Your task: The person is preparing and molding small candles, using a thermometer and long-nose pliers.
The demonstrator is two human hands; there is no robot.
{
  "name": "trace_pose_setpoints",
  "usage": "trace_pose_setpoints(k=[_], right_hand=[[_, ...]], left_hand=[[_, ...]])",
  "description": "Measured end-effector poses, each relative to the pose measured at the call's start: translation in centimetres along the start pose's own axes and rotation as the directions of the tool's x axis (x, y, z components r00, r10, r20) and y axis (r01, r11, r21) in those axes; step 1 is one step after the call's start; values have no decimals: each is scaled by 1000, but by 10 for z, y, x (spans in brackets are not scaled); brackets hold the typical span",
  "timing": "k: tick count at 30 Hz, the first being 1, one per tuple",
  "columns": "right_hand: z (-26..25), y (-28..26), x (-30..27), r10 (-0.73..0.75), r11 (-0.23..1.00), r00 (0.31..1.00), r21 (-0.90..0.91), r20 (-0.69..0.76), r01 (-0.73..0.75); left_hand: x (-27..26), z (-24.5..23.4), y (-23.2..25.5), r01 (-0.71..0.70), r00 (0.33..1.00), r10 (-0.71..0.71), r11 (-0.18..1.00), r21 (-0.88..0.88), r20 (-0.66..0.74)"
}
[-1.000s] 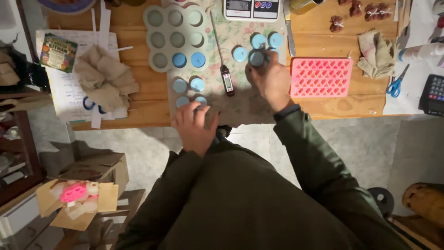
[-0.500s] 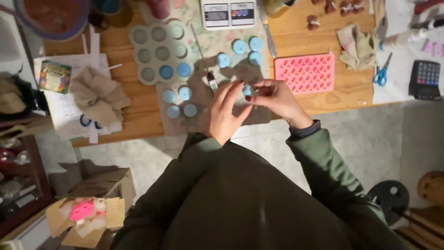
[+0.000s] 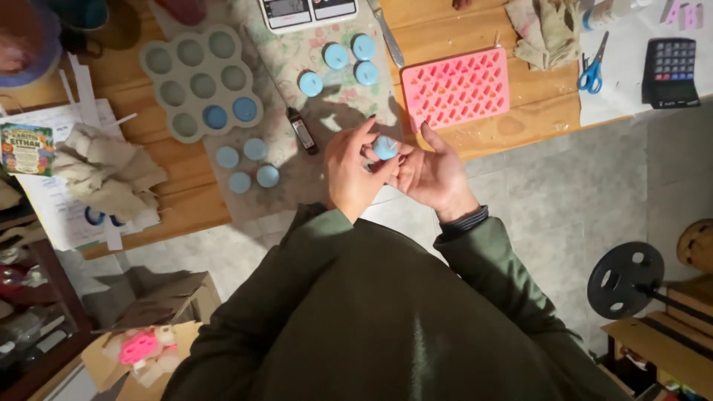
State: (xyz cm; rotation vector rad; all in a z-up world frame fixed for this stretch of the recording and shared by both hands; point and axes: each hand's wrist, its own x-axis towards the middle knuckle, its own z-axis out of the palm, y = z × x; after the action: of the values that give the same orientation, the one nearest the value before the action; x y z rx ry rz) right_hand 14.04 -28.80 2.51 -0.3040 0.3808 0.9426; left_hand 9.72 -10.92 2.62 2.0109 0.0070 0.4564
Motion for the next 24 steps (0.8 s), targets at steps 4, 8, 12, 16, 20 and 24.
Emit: trace_pose_setpoints(k=[4,8,12,16,20,24], right_hand=[[3,-4,0,-110,992,989,47,-94,114],[-34,5,-1,-443,790,895,-495,-54,362],[6,24,-23,-621,-327,647,-896,442,299],[12,30,-22,-593,-370,636,-869,494,329],[0,27,-19,-580,-466,640,-850,504,247],[15,27,-21,-656,-375,651,-913,382,159]], left_hand=[[4,-1,-5,33,998,-33,999,-9,44],[5,-6,-5,133,991,-132,990,-37,28],[4,-6,-13,261,965,-257,961,-88,53],[4,-10,-13,271,959,-261,958,-93,106],[6,-14,-7,320,944,-305,939,-127,126],[6,-16,-3,339,936,-323,934,-112,138]])
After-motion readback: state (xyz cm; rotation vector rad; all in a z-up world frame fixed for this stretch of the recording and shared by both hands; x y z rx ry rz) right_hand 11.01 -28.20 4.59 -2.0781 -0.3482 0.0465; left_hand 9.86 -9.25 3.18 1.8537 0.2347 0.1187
